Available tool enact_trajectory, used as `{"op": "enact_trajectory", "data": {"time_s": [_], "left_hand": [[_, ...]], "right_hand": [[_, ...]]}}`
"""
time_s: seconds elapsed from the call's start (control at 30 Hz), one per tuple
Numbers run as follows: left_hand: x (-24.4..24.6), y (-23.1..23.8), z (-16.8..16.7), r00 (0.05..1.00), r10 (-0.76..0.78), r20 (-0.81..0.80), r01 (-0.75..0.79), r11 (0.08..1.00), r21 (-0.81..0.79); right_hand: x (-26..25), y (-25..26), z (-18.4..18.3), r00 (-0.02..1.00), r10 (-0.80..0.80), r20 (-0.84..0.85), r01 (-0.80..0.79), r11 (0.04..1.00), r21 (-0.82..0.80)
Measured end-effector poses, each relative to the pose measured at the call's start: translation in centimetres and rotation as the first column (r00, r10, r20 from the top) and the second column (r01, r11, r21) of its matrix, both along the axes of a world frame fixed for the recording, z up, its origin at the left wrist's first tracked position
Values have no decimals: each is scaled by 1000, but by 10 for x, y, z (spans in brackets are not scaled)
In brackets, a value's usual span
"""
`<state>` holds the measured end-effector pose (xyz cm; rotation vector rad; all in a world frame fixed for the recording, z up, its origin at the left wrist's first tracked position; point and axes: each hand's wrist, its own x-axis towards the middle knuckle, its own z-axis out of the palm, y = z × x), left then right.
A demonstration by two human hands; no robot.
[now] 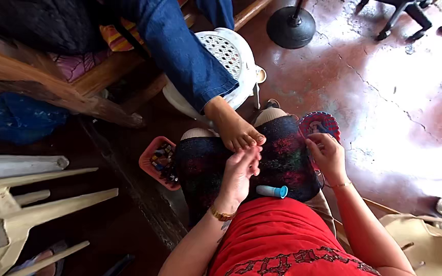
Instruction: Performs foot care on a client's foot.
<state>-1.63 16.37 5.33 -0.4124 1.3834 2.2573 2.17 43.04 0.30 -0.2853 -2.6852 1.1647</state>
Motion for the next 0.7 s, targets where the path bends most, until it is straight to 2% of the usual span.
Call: {"op": "enact_trajectory", "data": {"time_s": [0.13, 0.23, 0.37, 0.47, 0.57, 0.63, 0.7], "left_hand": [[-6, -17, -10, 1000, 1, 3, 0, 997, -73], [-8, -33, -22, 995, -48, -86, 44, 998, -46], [-9, -40, -21, 994, -26, -103, 22, 999, -38], [-9, -34, -10, 980, -160, -120, 163, 987, 17], [-14, -13, 3, 955, -280, -100, 287, 955, 69], [-14, 1, 9, 969, -243, -54, 246, 967, 68], [-13, 14, 20, 983, -183, 33, 183, 983, -22]], "right_hand": [[-4, 59, -35, 907, -236, 350, 265, 964, -36], [-2, 92, -74, 802, -257, 539, 357, 930, -87], [-9, 88, -104, 720, -230, 654, 257, 965, 56], [-21, 67, -113, 625, -218, 749, 135, 976, 171], [-37, 56, -125, 679, -302, 670, 169, 951, 258], [-48, 50, -128, 632, -360, 686, 175, 929, 325], [-50, 44, -130, 543, -385, 746, 131, 917, 378]]}}
